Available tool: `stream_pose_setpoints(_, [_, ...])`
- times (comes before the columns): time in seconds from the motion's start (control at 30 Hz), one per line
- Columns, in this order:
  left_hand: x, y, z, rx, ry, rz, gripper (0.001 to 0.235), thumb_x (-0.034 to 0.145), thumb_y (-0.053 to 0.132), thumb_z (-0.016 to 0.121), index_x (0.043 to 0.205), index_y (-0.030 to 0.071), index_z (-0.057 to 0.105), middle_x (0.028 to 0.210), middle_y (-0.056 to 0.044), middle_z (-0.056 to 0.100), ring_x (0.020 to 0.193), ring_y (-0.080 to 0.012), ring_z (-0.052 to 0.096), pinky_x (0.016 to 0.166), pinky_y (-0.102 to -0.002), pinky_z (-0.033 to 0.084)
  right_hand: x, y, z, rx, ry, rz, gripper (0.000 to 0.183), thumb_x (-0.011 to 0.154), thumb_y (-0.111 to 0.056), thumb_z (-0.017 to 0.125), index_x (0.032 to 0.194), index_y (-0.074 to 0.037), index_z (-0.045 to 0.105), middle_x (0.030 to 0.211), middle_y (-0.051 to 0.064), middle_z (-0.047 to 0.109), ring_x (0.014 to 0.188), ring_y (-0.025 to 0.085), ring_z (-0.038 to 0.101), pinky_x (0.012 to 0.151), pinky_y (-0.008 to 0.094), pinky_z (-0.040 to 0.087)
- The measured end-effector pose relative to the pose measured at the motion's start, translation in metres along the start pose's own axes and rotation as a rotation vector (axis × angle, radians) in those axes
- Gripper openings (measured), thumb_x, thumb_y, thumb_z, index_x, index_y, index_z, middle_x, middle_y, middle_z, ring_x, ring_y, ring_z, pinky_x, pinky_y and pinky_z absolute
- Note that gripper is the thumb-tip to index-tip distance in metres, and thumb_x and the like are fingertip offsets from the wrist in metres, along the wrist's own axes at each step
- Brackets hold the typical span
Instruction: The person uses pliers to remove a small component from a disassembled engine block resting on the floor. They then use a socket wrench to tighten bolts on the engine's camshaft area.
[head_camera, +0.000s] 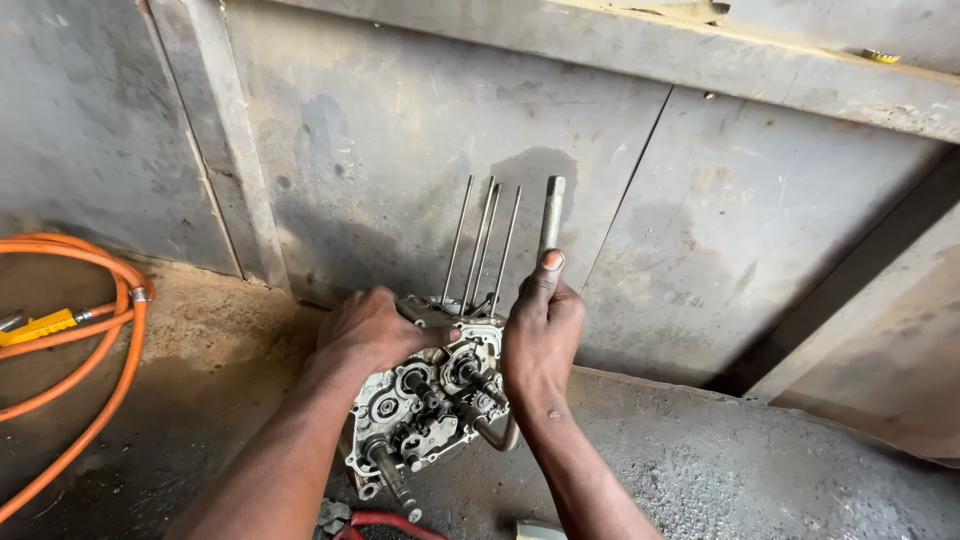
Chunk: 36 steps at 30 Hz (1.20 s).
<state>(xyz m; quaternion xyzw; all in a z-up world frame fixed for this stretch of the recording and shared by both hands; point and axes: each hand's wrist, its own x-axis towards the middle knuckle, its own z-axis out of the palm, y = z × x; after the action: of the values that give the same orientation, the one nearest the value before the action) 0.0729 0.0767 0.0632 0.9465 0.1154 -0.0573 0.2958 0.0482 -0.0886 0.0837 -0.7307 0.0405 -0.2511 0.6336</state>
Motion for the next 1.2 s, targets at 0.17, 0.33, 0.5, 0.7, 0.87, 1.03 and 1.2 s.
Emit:
stream_pose_setpoints(0.17, [-0.006, 0.003, 0.002, -0.001, 0.006, 0.01, 0.083, 0.066, 0.08, 0.082, 0.109, 0.009, 0.074, 0.104, -0.015, 0.077, 0.11, -0.0344, 0.072, 0.089, -0.045, 0.054, -0.001, 0.001, 0.0, 0.0, 0.016, -0.045, 0.063, 0.113, -0.044, 0.034, 0.056, -0.018, 0.039, 0.053, -0.003, 0.028, 0.055, 0.014, 0.027, 0.054, 0.03, 0.03])
stream_pose_setpoints(0.33, [-0.001, -0.003, 0.004, -0.001, 0.017, 0.008, 0.083, 0.065, 0.081, 0.082, 0.106, 0.01, 0.075, 0.102, -0.014, 0.078, 0.107, -0.0338, 0.073, 0.085, -0.044, 0.055, -0.001, 0.003, -0.001, 0.024, 0.023, -0.062, 0.061, 0.114, -0.042, 0.036, 0.059, -0.016, 0.042, 0.056, -0.001, 0.029, 0.059, 0.015, 0.03, 0.058, 0.031, 0.032])
stream_pose_setpoints(0.5, [-0.009, -0.004, 0.008, -0.065, 0.017, -0.032, 0.074, 0.061, 0.083, 0.081, 0.1, 0.021, 0.082, 0.101, -0.008, 0.081, 0.107, -0.0313, 0.075, 0.086, -0.044, 0.057, -0.002, 0.0, -0.004, 0.055, -0.021, -0.063, 0.061, 0.113, -0.043, 0.038, 0.057, -0.019, 0.038, 0.054, -0.004, 0.028, 0.056, 0.013, 0.028, 0.055, 0.03, 0.03])
stream_pose_setpoints(0.7, [-0.02, -0.008, 0.013, -0.162, 0.062, -0.046, 0.068, 0.061, 0.077, 0.088, 0.098, 0.02, 0.08, 0.094, -0.006, 0.082, 0.1, -0.0289, 0.076, 0.086, -0.044, 0.057, 0.003, 0.009, -0.005, 0.05, -0.097, -0.075, 0.062, 0.113, -0.043, 0.039, 0.055, -0.019, 0.039, 0.052, -0.004, 0.031, 0.055, 0.013, 0.029, 0.054, 0.03, 0.029])
stream_pose_setpoints(0.87, [-0.05, -0.002, 0.035, -0.013, 0.202, -0.086, 0.081, 0.05, 0.09, 0.08, 0.1, 0.027, 0.073, 0.101, 0.005, 0.078, 0.095, -0.0164, 0.071, 0.087, -0.036, 0.052, -0.013, 0.039, -0.018, 0.109, -0.133, 0.01, 0.059, 0.101, -0.062, 0.038, 0.06, -0.02, 0.039, 0.052, -0.005, 0.038, 0.043, 0.009, 0.027, 0.038, 0.031, 0.022])
stream_pose_setpoints(1.03, [-0.069, 0.0, 0.053, 0.006, 0.272, -0.183, 0.085, 0.05, 0.091, 0.09, 0.1, 0.025, 0.071, 0.13, -0.006, 0.065, 0.127, -0.0318, 0.059, 0.11, -0.055, 0.046, -0.022, 0.049, -0.026, 0.204, -0.183, -0.041, 0.057, 0.103, -0.056, 0.043, 0.06, -0.018, 0.036, 0.052, -0.002, 0.036, 0.046, 0.011, 0.028, 0.041, 0.032, 0.021])
stream_pose_setpoints(1.2, [-0.069, 0.0, 0.046, -0.073, 0.355, -0.369, 0.058, 0.057, 0.073, 0.096, 0.091, 0.029, 0.078, 0.132, -0.008, 0.068, 0.134, -0.0345, 0.057, 0.115, -0.056, 0.042, -0.012, 0.062, -0.019, 0.343, -0.279, -0.174, 0.061, 0.101, -0.059, 0.039, 0.055, -0.019, 0.037, 0.047, -0.003, 0.035, 0.04, 0.008, 0.028, 0.036, 0.029, 0.019])
